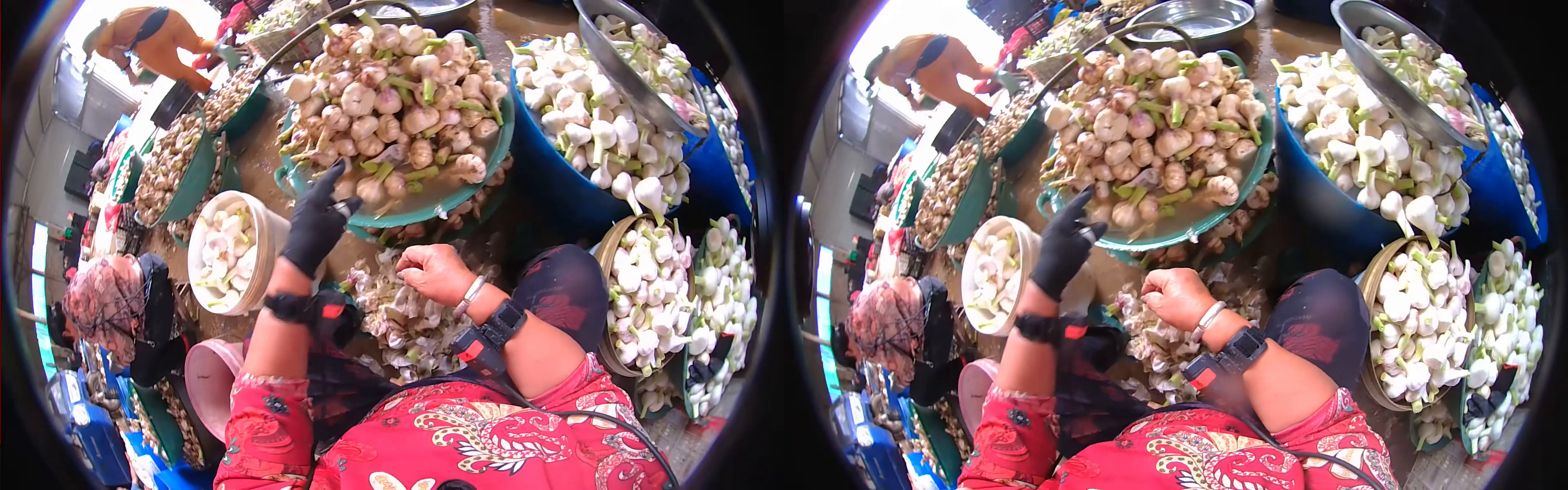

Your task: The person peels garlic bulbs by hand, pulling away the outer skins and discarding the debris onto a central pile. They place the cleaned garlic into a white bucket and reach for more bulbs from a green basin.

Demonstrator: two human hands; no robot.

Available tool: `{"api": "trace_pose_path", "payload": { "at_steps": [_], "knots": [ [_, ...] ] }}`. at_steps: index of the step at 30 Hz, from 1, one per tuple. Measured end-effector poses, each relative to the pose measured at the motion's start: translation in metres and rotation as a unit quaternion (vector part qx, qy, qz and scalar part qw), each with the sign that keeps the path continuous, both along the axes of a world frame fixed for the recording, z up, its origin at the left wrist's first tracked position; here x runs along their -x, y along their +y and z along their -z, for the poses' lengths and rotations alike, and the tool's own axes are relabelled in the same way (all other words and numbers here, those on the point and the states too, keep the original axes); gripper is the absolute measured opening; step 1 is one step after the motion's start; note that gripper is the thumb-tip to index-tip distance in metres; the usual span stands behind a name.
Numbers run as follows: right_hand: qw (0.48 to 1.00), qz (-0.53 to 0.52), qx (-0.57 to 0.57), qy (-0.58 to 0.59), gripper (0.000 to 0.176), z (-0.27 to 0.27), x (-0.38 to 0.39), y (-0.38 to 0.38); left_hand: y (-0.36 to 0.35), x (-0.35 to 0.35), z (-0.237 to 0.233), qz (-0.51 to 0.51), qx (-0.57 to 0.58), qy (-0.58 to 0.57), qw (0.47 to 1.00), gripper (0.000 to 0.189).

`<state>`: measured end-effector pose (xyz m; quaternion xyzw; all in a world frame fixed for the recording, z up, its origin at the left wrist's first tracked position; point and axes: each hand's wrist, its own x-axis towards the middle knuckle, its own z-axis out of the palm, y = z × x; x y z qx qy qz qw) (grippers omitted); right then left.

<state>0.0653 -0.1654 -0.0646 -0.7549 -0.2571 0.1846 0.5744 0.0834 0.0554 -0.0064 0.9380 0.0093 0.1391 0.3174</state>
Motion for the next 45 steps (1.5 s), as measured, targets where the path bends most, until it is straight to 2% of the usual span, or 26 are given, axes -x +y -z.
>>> {"api": "trace_pose_path", "payload": {
  "at_steps": [2,4,6,7,8,10,11,12,13,16,18,19,20,22,25,29,31,33,34,36,38,39,40,42,43,45],
  "knots": [
    [0.999,0.045,0.001,0.005,0.014,-0.004,-0.002,-0.006,-0.009,-0.044,0.026,0.044,-0.054,-0.070,0.995,0.062],
    [0.996,0.089,-0.001,0.012,0.013,-0.009,-0.007,-0.010,-0.003,-0.075,0.058,0.030,-0.037,-0.081,0.996,0.053],
    [0.986,0.151,-0.057,0.048,0.011,-0.012,-0.012,-0.011,0.002,-0.087,0.056,0.003,0.034,0.035,0.999,0.036],
    [0.980,0.175,-0.077,0.054,0.008,-0.014,-0.014,-0.011,0.005,-0.085,0.056,-0.027,0.210,0.057,0.976,0.019],
    [0.979,0.180,-0.078,0.059,0.008,-0.016,-0.016,-0.012,-0.005,-0.069,0.030,-0.018,0.345,0.051,0.937,0.016],
    [0.956,0.245,-0.148,0.071,0.004,-0.019,-0.021,-0.012,-0.011,-0.036,-0.004,0.001,0.369,0.010,0.930,0.018],
    [0.945,0.267,-0.178,0.062,0.002,-0.016,-0.025,-0.011,-0.016,-0.014,-0.020,0.014,0.292,-0.002,0.956,0.016],
    [0.937,0.289,-0.183,0.073,0.002,-0.013,-0.028,-0.011,-0.023,0.007,-0.029,-0.009,0.292,0.040,0.956,0.016],
    [0.929,0.305,-0.195,0.078,0.002,-0.012,-0.030,-0.012,-0.027,0.027,-0.023,0.012,0.386,0.083,0.919,0.014],
    [0.920,0.318,-0.213,0.085,0.004,-0.006,-0.031,-0.012,-0.033,0.065,-0.029,0.043,0.282,0.305,0.909,0.032],
    [0.919,0.317,-0.209,0.104,0.004,-0.005,-0.027,-0.010,-0.027,0.056,-0.016,0.025,0.255,0.194,0.947,0.040],
    [0.926,0.307,-0.196,0.103,0.004,-0.002,-0.025,-0.009,-0.025,0.043,-0.014,0.038,0.127,0.130,0.983,0.036],
    [0.926,0.307,-0.196,0.101,0.004,0.002,-0.024,-0.007,-0.024,0.028,-0.010,0.038,0.128,0.128,0.983,0.036],
    [0.935,0.289,-0.176,0.104,0.004,0.008,-0.022,-0.005,-0.023,-0.002,0.005,0.115,-0.140,0.002,0.983,0.039],
    [0.933,0.284,-0.184,0.126,0.004,0.006,-0.024,-0.007,-0.043,-0.036,0.025,0.168,-0.342,0.043,0.924,0.034],
    [0.943,0.233,-0.180,0.158,0.004,-0.004,-0.026,-0.011,-0.047,-0.057,0.029,0.192,-0.408,0.128,0.884,0.030],
    [0.942,0.202,-0.186,0.193,0.009,-0.008,-0.027,-0.011,-0.033,-0.057,0.019,0.156,-0.270,0.136,0.941,0.032],
    [0.950,0.200,-0.182,0.157,0.018,-0.012,-0.025,-0.007,-0.007,-0.044,0.023,0.119,-0.048,0.067,0.989,0.029],
    [0.957,0.197,-0.175,0.121,0.027,-0.013,-0.023,-0.004,-0.001,-0.032,0.022,0.089,0.072,0.069,0.991,0.028],
    [0.978,0.131,-0.160,0.008,0.063,-0.010,-0.022,0.005,-0.013,0.005,0.005,0.010,0.402,0.139,0.905,0.023],
    [0.973,0.078,-0.214,0.050,0.071,-0.008,-0.009,0.014,-0.019,0.037,0.012,0.046,0.446,0.148,0.882,0.026],
    [0.968,0.041,-0.232,0.086,0.074,-0.003,-0.006,0.019,-0.030,0.048,0.009,0.056,0.531,0.155,0.831,0.026],
    [0.969,0.038,-0.228,0.088,0.074,-0.002,-0.003,0.018,-0.030,0.058,0.013,0.113,0.382,0.110,0.911,0.025],
    [0.953,0.025,-0.266,0.144,0.072,-0.010,0.000,0.015,-0.046,0.062,0.003,0.015,0.602,0.137,0.787,0.023],
    [0.952,0.033,-0.274,0.133,0.070,-0.012,0.002,0.014,-0.052,0.062,-0.002,0.015,0.604,0.133,0.786,0.023],
    [0.958,0.039,-0.263,0.110,0.070,-0.011,0.002,0.013,-0.060,0.063,-0.008,-0.054,0.511,0.116,0.850,0.015]
  ]
}}
